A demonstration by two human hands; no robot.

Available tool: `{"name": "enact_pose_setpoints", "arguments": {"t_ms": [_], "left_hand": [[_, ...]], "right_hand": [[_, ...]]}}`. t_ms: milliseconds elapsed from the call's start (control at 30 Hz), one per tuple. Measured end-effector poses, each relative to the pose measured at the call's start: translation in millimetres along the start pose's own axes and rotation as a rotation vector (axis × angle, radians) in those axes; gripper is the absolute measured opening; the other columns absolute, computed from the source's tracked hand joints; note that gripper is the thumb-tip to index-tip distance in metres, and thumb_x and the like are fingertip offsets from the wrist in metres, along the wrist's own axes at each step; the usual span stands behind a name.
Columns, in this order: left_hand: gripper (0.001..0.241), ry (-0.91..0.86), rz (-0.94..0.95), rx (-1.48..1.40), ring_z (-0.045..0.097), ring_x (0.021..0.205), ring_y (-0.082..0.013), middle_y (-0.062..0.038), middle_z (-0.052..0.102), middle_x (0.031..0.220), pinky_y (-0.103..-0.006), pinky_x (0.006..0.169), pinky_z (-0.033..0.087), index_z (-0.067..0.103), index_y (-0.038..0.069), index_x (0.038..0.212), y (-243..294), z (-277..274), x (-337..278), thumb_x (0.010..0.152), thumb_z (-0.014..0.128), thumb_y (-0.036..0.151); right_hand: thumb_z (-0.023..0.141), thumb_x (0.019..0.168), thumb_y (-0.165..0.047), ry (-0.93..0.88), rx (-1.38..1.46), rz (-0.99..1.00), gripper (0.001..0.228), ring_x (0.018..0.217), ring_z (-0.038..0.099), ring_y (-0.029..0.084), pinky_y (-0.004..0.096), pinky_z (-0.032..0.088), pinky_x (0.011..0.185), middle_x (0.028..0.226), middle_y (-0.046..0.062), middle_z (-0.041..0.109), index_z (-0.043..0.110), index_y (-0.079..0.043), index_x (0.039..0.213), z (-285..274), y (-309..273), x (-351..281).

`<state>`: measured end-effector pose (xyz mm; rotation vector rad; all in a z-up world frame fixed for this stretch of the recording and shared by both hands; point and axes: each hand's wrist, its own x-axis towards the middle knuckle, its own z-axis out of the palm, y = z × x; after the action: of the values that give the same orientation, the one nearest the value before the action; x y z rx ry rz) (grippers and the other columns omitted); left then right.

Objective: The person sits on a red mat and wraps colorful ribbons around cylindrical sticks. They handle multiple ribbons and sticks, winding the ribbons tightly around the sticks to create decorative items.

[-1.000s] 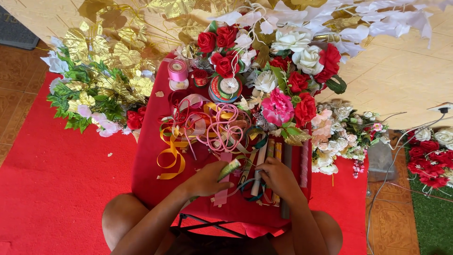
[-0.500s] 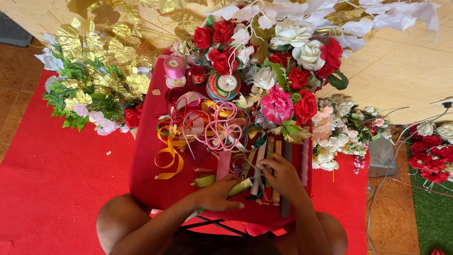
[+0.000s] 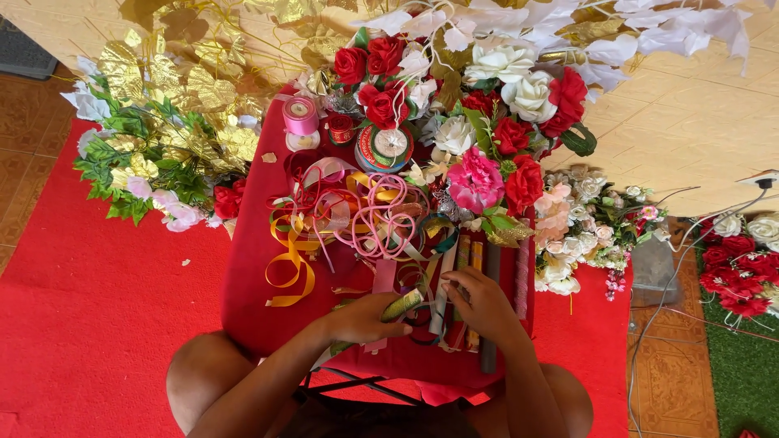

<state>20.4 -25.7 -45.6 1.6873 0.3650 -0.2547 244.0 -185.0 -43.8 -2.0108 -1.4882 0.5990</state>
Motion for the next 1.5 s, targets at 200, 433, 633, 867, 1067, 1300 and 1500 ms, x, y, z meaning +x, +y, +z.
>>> {"name": "enact_pose_setpoints", "arguments": {"t_ms": [200,433,633,867,1067,1300,1500], "left_hand": [[0.046,-0.015,-0.029,-0.038,0.066,0.093,-0.0283,-0.016,0.069,0.104,-0.0395,0.075,0.050,0.069,0.001,0.121,-5.5,-0.5,-2.5,0.093,0.076,0.036],[0.042,0.124,0.003,-0.379,0.055,0.058,-0.0146,-0.011,0.059,0.083,-0.0239,0.047,0.047,0.061,-0.007,0.126,-7.7,-14.8,-5.4,0.097,0.073,0.021],[0.042,0.231,0.043,-0.662,0.056,0.053,-0.0080,-0.007,0.055,0.080,-0.0177,0.040,0.046,0.060,-0.009,0.125,-3.6,-17.7,-11.6,0.095,0.076,0.016],[0.036,0.282,0.067,-0.717,0.057,0.051,-0.0088,-0.006,0.053,0.074,-0.0185,0.039,0.046,0.062,-0.008,0.120,2.4,-27.9,-22.9,0.095,0.077,0.013],[0.033,0.296,0.105,-0.780,0.054,0.052,-0.0077,-0.012,0.056,0.088,-0.0180,0.040,0.046,0.062,-0.008,0.119,0.1,-24.3,-22.3,0.095,0.075,0.011],[0.033,0.209,-0.046,-0.792,0.044,0.058,-0.0092,-0.004,0.059,0.089,-0.0235,0.047,0.041,0.057,0.009,0.123,17.3,-29.9,-27.1,0.097,0.070,0.024],[0.038,0.232,0.036,-0.942,0.044,0.058,-0.0126,-0.012,0.065,0.104,-0.0254,0.046,0.043,0.057,0.005,0.120,1.9,-25.6,-15.1,0.104,0.052,0.040]], "right_hand": [[0.063,0.103,-0.018,0.042,-0.128,-0.039,0.017,0.078,0.071,0.021,0.031,0.057,0.059,0.106,0.004,0.070,0.072,-0.015,0.117,9.9,-6.1,10.1],[0.063,0.099,0.000,0.340,-0.476,-0.289,0.015,0.088,0.073,0.031,0.040,0.062,0.068,0.129,0.012,0.063,0.066,-0.008,0.113,22.6,14.2,31.0],[0.075,0.093,-0.005,0.423,-0.745,-0.415,0.012,0.093,0.070,0.022,0.032,0.058,0.066,0.118,0.004,0.064,0.072,-0.014,0.101,15.6,32.2,55.0],[0.078,0.086,0.001,0.324,0.236,-0.349,0.010,0.095,0.075,0.026,0.039,0.061,0.079,0.102,0.011,0.077,0.077,-0.005,0.095,-24.8,16.6,31.4],[0.066,0.094,0.006,0.514,0.776,-0.288,0.008,0.103,0.074,0.035,0.045,0.062,0.087,0.108,0.028,0.070,0.063,0.005,0.101,-39.1,63.7,4.2],[0.062,0.105,-0.008,0.677,1.225,-0.387,0.020,0.090,0.058,0.014,0.028,0.043,0.071,0.105,0.005,0.069,0.072,-0.019,0.119,-53.7,99.4,-14.5],[0.070,0.106,-0.031,0.262,1.567,-0.661,0.014,0.072,0.031,0.005,0.025,0.023,0.063,0.083,-0.019,0.070,0.078,-0.025,0.115,-72.2,69.6,-28.4]]}}
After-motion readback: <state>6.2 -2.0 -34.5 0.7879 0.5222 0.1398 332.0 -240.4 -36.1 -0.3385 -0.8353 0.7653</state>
